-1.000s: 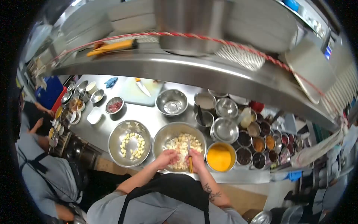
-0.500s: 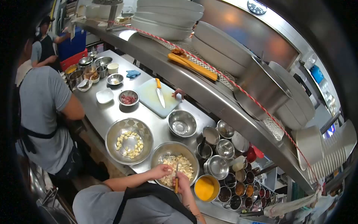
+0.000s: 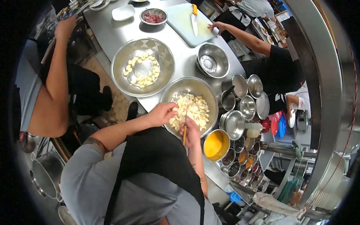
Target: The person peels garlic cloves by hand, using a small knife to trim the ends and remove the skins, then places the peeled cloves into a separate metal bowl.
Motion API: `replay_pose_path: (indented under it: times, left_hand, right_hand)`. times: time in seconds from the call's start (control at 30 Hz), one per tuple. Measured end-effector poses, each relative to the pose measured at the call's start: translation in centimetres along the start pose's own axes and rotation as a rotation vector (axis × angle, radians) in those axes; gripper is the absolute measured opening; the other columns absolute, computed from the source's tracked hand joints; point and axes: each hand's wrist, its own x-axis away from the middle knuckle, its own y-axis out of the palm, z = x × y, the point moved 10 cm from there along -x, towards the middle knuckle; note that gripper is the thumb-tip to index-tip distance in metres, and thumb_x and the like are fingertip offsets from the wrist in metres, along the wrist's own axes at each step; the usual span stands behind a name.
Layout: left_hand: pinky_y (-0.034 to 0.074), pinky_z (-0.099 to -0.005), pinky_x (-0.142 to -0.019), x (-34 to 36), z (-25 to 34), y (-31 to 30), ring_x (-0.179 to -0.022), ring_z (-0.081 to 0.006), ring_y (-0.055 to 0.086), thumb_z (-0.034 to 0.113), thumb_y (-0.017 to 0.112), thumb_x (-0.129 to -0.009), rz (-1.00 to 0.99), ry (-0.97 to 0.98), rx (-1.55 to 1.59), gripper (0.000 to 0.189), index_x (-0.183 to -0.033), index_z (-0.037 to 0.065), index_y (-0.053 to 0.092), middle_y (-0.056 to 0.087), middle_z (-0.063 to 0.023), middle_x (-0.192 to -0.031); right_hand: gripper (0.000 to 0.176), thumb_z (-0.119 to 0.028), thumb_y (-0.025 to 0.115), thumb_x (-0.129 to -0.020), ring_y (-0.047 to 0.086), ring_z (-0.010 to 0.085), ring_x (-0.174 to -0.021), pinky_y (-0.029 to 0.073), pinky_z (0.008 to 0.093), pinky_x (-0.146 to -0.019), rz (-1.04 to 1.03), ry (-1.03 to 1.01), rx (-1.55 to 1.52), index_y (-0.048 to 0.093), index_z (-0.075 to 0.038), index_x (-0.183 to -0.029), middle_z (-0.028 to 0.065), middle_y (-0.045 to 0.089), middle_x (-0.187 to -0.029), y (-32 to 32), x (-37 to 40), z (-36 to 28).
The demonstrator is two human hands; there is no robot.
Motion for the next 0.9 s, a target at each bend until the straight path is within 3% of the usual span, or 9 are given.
replay_pose_path:
  times: [0.2, 0.33, 0.43, 0.53, 0.67, 0.77, 0.9]
  left_hand:
    - [0.045, -0.03, -0.055, -0.7, -0.3, 0.9, -0.058, -0.0151, 0.057, 0.013, 0.067, -0.086, -0.078, -0.086, 0.053, 0.021, -0.104, 0.002, 0.064, 0.06, -0.0078, -0.066]
    - [0.045, -0.0274, -0.055, -1.3, -0.5, 1.0, -0.059, -0.011, 0.058, 0.012, 0.066, -0.087, -0.042, -0.064, -0.028, 0.025, -0.108, 0.0, 0.063, 0.063, -0.0074, -0.069]
    - [0.047, -0.0261, -0.056, -1.5, -2.7, 3.1, -0.058, -0.0105, 0.058, 0.015, 0.065, -0.089, -0.16, -0.298, 0.304, 0.028, -0.112, -0.001, 0.063, 0.065, -0.0073, -0.071]
    - [0.049, -0.0249, -0.057, -1.5, -1.7, 3.9, -0.058, -0.0096, 0.058, 0.016, 0.064, -0.091, -0.287, -0.4, 0.316, 0.03, -0.116, -0.002, 0.062, 0.066, -0.0072, -0.074]
    - [0.047, -0.023, -0.058, -1.7, -3.7, 5.7, -0.061, -0.0076, 0.056, 0.013, 0.06, -0.094, -0.301, -0.47, 0.477, 0.032, -0.124, 0.001, 0.058, 0.064, -0.0039, -0.08]
    - [0.046, -0.022, -0.06, -0.9, -3.4, 6.1, -0.066, -0.007, 0.054, 0.01, 0.054, -0.096, -0.337, -0.573, 0.531, 0.032, -0.128, 0.003, 0.056, 0.062, -0.0016, -0.082]
    - [0.043, -0.0199, -0.063, -0.2, -2.5, 6.5, -0.068, -0.0058, 0.051, 0.007, 0.051, -0.098, -0.388, -0.631, 0.534, 0.027, -0.125, 0.004, 0.054, 0.062, -0.0004, -0.086]
  right_hand:
    - [0.037, -0.013, 0.05, -0.098, 0.053, 0.0149, -0.062, 0.046, 0.0283, -0.054, -0.016, -0.058, 0.074, 0.043, -0.005, -0.134, 0.0065, 0.057, -0.079, -0.4, 0.1, -1.5]
    - [0.029, -0.01, 0.051, -0.097, 0.052, 0.0141, -0.062, 0.044, 0.0273, -0.053, -0.064, -0.107, 0.136, 0.047, -0.006, -0.125, 0.0064, 0.057, -0.08, -0.4, -0.6, -1.6]
    - [0.019, -0.014, 0.051, -0.097, 0.05, 0.0124, -0.06, 0.041, 0.0254, -0.05, -0.058, -0.089, 0.038, 0.05, -0.007, -0.115, 0.0058, 0.057, -0.079, -0.4, -0.2, -1.7]
    - [0.014, -0.019, 0.051, -0.098, 0.048, 0.0113, -0.058, 0.038, 0.0243, -0.048, -0.09, -0.037, -0.127, 0.052, -0.008, -0.107, 0.005, 0.056, -0.078, -0.4, 0.7, -1.8]
    - [0.014, -0.022, 0.053, -0.098, 0.046, 0.0113, -0.053, 0.036, 0.0243, -0.045, -0.05, -0.107, -0.017, 0.054, -0.009, -0.101, 0.0043, 0.057, -0.078, -0.8, 0.6, -2.3]
    - [0.022, -0.024, 0.057, -0.096, 0.046, 0.0085, -0.049, 0.035, 0.0236, -0.041, 0.076, -0.207, 0.124, 0.062, -0.005, -0.106, 0.0013, 0.057, -0.071, -2.6, -0.2, -2.7]
    - [0.031, -0.027, 0.056, -0.097, 0.048, 0.0045, -0.055, 0.039, 0.0198, -0.05, 0.134, -0.435, 0.319, 0.064, -0.002, -0.115, -0.0017, 0.057, -0.067, -2.4, 0.8, -4.1]
